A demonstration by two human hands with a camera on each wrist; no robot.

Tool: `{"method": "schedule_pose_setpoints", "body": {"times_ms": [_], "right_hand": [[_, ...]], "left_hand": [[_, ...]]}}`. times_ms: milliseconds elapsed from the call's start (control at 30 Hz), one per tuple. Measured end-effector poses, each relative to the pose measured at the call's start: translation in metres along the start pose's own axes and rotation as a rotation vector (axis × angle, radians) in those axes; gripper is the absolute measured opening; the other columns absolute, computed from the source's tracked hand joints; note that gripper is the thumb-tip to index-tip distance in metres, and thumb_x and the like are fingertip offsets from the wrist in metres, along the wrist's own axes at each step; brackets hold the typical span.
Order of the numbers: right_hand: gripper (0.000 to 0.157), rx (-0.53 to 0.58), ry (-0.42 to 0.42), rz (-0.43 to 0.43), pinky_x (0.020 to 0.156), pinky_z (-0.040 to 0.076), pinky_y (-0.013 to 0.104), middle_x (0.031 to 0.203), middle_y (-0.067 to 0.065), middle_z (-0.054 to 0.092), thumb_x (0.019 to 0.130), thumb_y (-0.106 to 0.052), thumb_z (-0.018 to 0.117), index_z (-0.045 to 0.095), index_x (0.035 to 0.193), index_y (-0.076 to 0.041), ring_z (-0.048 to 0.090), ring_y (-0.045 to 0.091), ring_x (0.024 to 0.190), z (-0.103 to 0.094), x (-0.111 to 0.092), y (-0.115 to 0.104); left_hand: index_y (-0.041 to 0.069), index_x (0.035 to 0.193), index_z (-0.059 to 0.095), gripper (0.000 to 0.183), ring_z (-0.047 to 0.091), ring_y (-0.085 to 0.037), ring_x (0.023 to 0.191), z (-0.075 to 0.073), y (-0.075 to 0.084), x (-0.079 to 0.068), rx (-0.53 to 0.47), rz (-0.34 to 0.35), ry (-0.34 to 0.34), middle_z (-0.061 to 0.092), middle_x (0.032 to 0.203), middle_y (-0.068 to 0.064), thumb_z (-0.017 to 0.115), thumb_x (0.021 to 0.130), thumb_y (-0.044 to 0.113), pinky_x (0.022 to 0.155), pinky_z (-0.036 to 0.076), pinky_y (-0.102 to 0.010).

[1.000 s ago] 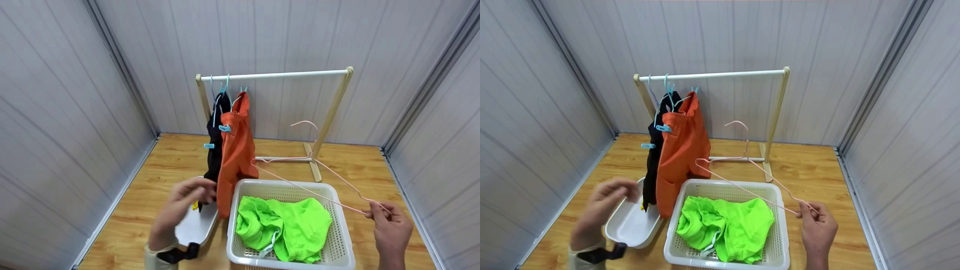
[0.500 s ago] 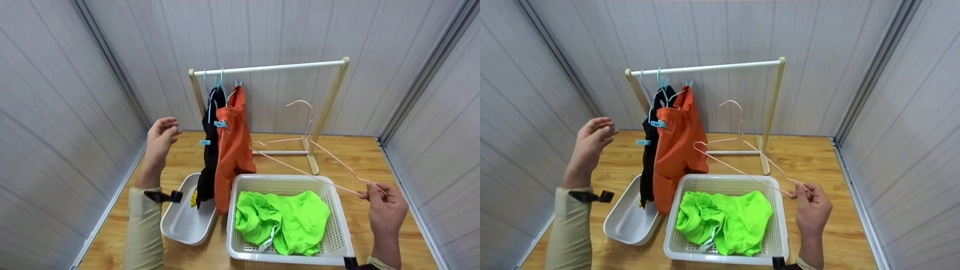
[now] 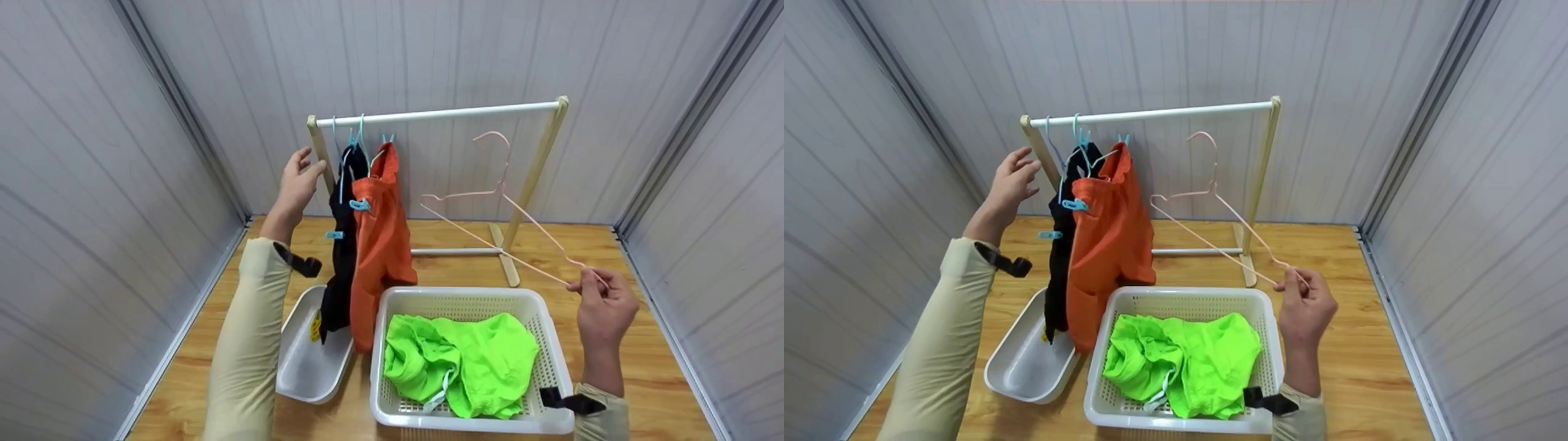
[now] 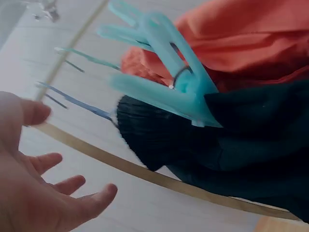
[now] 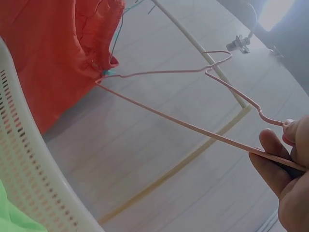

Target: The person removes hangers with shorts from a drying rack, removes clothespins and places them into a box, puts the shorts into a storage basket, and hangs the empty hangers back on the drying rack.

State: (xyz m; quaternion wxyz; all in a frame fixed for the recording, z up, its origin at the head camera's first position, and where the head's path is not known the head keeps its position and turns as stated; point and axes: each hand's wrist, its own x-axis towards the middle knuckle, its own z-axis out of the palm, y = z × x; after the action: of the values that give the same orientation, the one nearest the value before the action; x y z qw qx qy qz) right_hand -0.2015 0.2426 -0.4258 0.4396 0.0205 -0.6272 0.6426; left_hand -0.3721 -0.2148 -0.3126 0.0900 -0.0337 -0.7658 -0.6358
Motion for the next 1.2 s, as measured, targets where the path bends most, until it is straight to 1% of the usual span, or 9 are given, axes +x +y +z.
{"method": "schedule_pose_setpoints", "body": {"times_ms": [200, 333, 433, 633, 800, 867, 1000, 1100, 1200], "right_hand": [[0.007, -0.013, 0.014, -0.043, 0.057, 0.05, 0.019, 0.065, 0.017, 0.06, 0.089, 0.011, 0.06, 0.064, 0.085, 0.015, 0.062, 0.011, 0.055, 0.023, 0.005, -0.012], [0.008, -0.053, 0.057, -0.065, 0.057, 0.05, 0.019, 0.067, 0.009, 0.063, 0.089, 0.01, 0.061, 0.064, 0.087, 0.017, 0.063, 0.01, 0.057, 0.031, 0.008, -0.011], [0.012, -0.043, 0.095, -0.061, 0.057, 0.05, 0.019, 0.069, 0.003, 0.064, 0.09, 0.009, 0.061, 0.061, 0.089, 0.02, 0.064, 0.01, 0.058, 0.037, 0.012, -0.011], [0.014, -0.124, 0.158, -0.038, 0.045, 0.034, 0.015, 0.067, -0.004, 0.065, 0.091, 0.004, 0.062, 0.063, 0.091, 0.018, 0.062, 0.007, 0.057, 0.045, 0.016, -0.014], [0.013, -0.206, 0.238, -0.057, 0.048, 0.036, 0.015, 0.065, -0.006, 0.063, 0.091, 0.003, 0.063, 0.065, 0.09, 0.016, 0.062, 0.006, 0.057, 0.048, 0.019, -0.009], [0.013, -0.239, 0.28, -0.063, 0.048, 0.036, 0.015, 0.065, -0.007, 0.063, 0.091, 0.001, 0.064, 0.066, 0.09, 0.013, 0.062, 0.003, 0.057, 0.047, 0.021, 0.003], [0.015, -0.331, 0.337, -0.054, 0.049, 0.034, 0.017, 0.067, 0.003, 0.066, 0.093, -0.008, 0.064, 0.068, 0.091, 0.006, 0.064, 0.003, 0.06, 0.041, 0.024, 0.031], [0.016, -0.35, 0.337, -0.035, 0.052, 0.039, 0.016, 0.074, 0.01, 0.069, 0.094, -0.011, 0.063, 0.068, 0.092, 0.005, 0.066, 0.004, 0.065, 0.041, 0.02, 0.041], [0.017, -0.316, 0.311, -0.018, 0.06, 0.046, 0.015, 0.08, 0.013, 0.07, 0.095, -0.009, 0.061, 0.068, 0.094, 0.006, 0.067, 0.005, 0.068, 0.043, 0.016, 0.043]], "left_hand": [[0.007, 0.151, 0.028, 0.055, 0.036, -0.032, 0.13, 0.009, -0.007, 0.017, -0.013, 0.177, -0.061, 0.037, 0.143, -0.023, 0.044, 0.104, 0.03, 0.106, 0.029, -0.047], [0.003, 0.147, 0.033, 0.047, 0.04, -0.036, 0.119, 0.012, -0.004, 0.016, -0.036, 0.26, -0.067, 0.043, 0.132, -0.023, 0.034, 0.106, 0.028, 0.099, 0.034, -0.048], [-0.001, 0.139, 0.041, 0.041, 0.044, -0.039, 0.111, 0.011, -0.003, 0.017, -0.069, 0.303, -0.052, 0.047, 0.123, -0.022, 0.033, 0.107, 0.023, 0.093, 0.038, -0.05], [0.003, 0.129, 0.051, 0.037, 0.05, -0.03, 0.102, 0.004, -0.021, 0.033, -0.126, 0.271, -0.026, 0.049, 0.115, -0.024, 0.035, 0.105, 0.027, 0.089, 0.043, -0.05], [0.005, 0.129, 0.05, 0.04, 0.05, -0.027, 0.104, 0.004, -0.027, 0.041, -0.098, 0.264, -0.027, 0.048, 0.117, -0.021, 0.034, 0.104, 0.032, 0.091, 0.044, -0.05], [0.005, 0.128, 0.049, 0.04, 0.051, -0.026, 0.105, 0.003, -0.026, 0.042, -0.1, 0.257, -0.038, 0.048, 0.117, -0.02, 0.034, 0.104, 0.033, 0.092, 0.043, -0.051], [0.001, 0.127, 0.047, 0.037, 0.051, -0.026, 0.104, 0.003, -0.012, 0.033, -0.114, 0.242, -0.072, 0.049, 0.112, -0.016, 0.034, 0.105, 0.028, 0.094, 0.042, -0.054], [-0.001, 0.127, 0.047, 0.035, 0.051, -0.028, 0.104, 0.0, -0.002, 0.024, -0.119, 0.23, -0.076, 0.049, 0.111, -0.014, 0.033, 0.106, 0.023, 0.096, 0.04, -0.056], [0.002, 0.125, 0.049, 0.034, 0.051, -0.028, 0.104, -0.002, -0.002, 0.021, -0.122, 0.235, -0.062, 0.05, 0.111, -0.015, 0.033, 0.106, 0.025, 0.096, 0.041, -0.055]]}}
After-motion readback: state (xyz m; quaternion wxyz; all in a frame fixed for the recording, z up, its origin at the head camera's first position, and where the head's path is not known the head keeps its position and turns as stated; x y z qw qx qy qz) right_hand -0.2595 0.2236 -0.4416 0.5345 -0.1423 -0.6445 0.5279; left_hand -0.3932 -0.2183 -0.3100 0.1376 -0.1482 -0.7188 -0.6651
